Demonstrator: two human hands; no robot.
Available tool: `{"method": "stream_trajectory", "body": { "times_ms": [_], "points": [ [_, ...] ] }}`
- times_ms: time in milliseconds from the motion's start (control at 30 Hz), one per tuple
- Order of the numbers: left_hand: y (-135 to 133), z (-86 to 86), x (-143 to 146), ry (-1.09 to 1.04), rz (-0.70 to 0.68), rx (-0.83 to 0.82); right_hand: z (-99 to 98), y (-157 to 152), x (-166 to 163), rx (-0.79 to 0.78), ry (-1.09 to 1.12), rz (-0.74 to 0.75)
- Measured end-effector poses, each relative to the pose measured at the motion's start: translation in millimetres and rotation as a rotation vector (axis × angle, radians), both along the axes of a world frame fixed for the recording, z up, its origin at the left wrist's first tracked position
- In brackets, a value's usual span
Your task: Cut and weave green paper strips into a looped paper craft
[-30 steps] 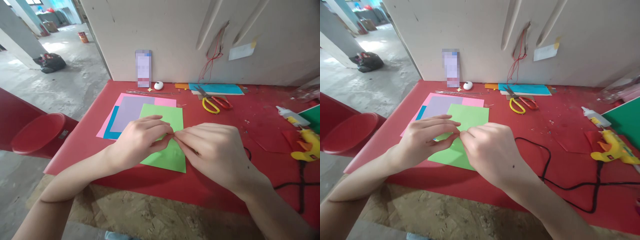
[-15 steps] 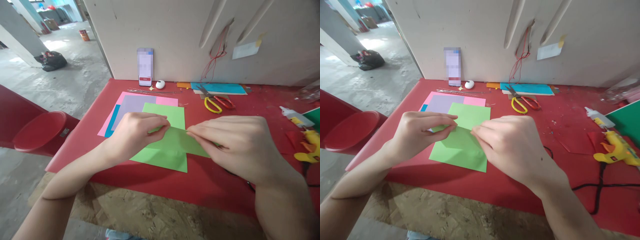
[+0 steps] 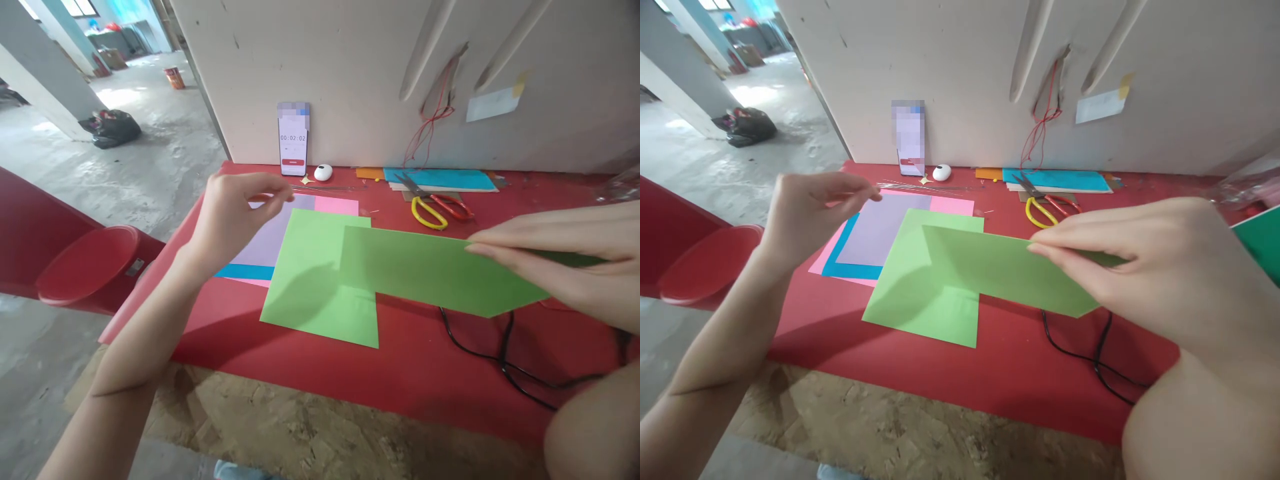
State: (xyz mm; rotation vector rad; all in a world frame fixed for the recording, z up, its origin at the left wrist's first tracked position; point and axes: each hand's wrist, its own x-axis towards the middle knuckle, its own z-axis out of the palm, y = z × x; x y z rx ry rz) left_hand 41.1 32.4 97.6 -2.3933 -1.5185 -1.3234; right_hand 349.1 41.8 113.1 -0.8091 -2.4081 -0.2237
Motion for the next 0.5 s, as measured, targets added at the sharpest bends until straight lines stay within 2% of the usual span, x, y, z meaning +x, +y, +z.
{"method": "stream_trajectory", "body": {
  "times_ms": [67,167,333,500],
  "points": [
    [-5,2.0,8,-0.007,-0.108,-0.096,-1.6,-1,-10,-0.034,-0.015,0.014],
    [-17,-1.3,23,0.158,-0.278,-0.159,-4.4,-9,-39,-0.127,0.010,0.069],
    [-29,-9.3,34,0.309,-0.323,-0.052,-10.4,-26,-74,-0.190,0.182,0.057],
    [-36,-11.6,40,0.336,-0.338,0.015,-11.5,-35,-79,-0.184,0.198,0.060]
  ]
}}
